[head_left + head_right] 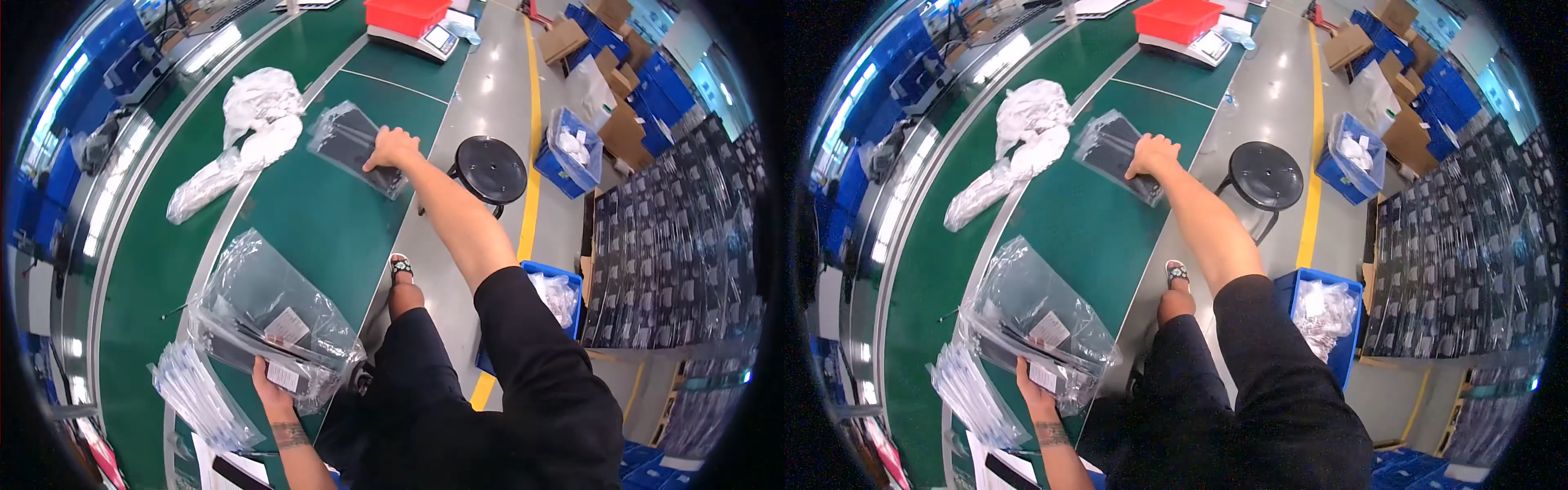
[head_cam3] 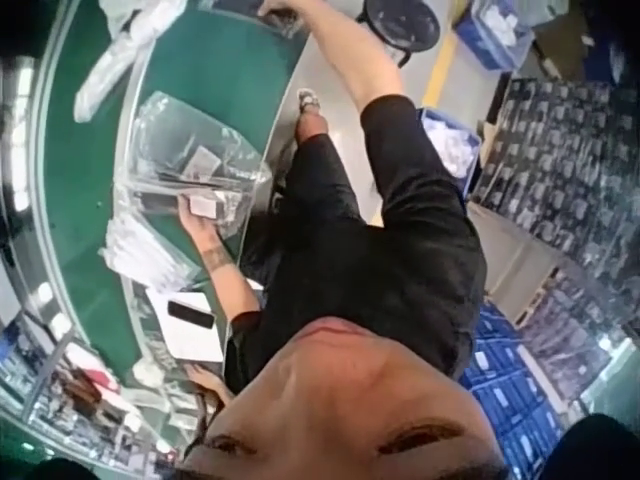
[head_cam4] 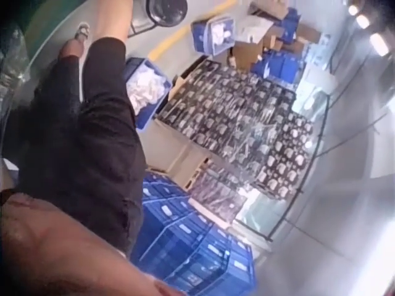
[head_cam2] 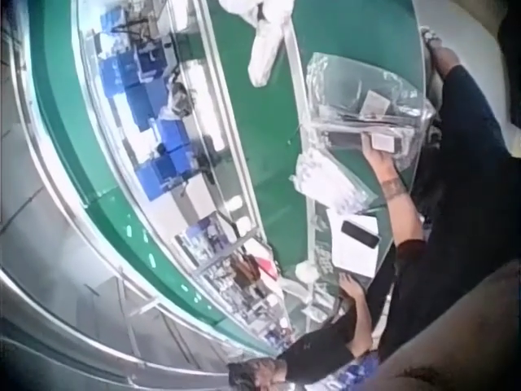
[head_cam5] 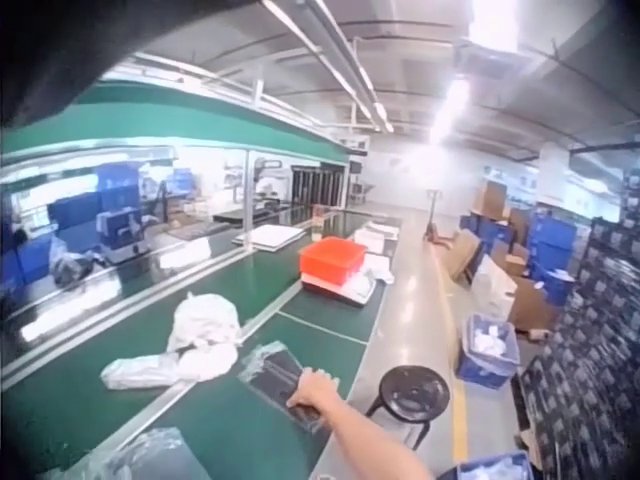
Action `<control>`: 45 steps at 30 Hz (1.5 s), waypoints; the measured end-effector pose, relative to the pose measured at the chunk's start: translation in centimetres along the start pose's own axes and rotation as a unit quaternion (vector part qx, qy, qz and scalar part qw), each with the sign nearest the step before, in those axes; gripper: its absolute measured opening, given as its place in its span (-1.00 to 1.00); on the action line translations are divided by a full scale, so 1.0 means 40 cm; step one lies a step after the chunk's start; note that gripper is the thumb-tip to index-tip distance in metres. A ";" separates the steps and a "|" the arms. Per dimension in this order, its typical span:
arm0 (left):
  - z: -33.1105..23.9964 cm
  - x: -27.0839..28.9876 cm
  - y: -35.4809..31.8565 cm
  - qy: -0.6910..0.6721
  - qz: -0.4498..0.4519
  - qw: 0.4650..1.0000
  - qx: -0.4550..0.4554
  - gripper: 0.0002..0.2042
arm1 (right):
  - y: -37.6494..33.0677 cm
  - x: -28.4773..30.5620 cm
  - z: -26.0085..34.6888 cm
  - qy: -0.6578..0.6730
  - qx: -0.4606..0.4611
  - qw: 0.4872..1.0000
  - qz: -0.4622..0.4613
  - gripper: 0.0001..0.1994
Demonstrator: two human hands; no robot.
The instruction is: Packaging and sorting items into plastic bags on a manufacturing assembly line.
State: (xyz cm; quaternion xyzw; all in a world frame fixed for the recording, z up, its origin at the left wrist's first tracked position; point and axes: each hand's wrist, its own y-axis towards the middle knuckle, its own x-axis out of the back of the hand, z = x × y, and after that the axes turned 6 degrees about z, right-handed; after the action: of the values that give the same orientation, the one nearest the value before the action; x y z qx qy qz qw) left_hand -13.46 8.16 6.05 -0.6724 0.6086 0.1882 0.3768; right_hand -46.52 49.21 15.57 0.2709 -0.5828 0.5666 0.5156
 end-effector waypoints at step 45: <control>-0.251 -0.263 -0.126 0.168 -0.060 0.965 -0.194 -0.60 | -0.791 -0.238 0.456 0.530 0.398 0.632 0.401 -0.33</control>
State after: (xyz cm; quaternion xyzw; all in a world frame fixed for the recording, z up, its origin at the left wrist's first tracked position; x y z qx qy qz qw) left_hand -12.67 7.76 21.40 -0.7896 0.5738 0.1643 0.1423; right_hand -20.36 22.84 22.15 -0.1579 0.0221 0.9406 0.2999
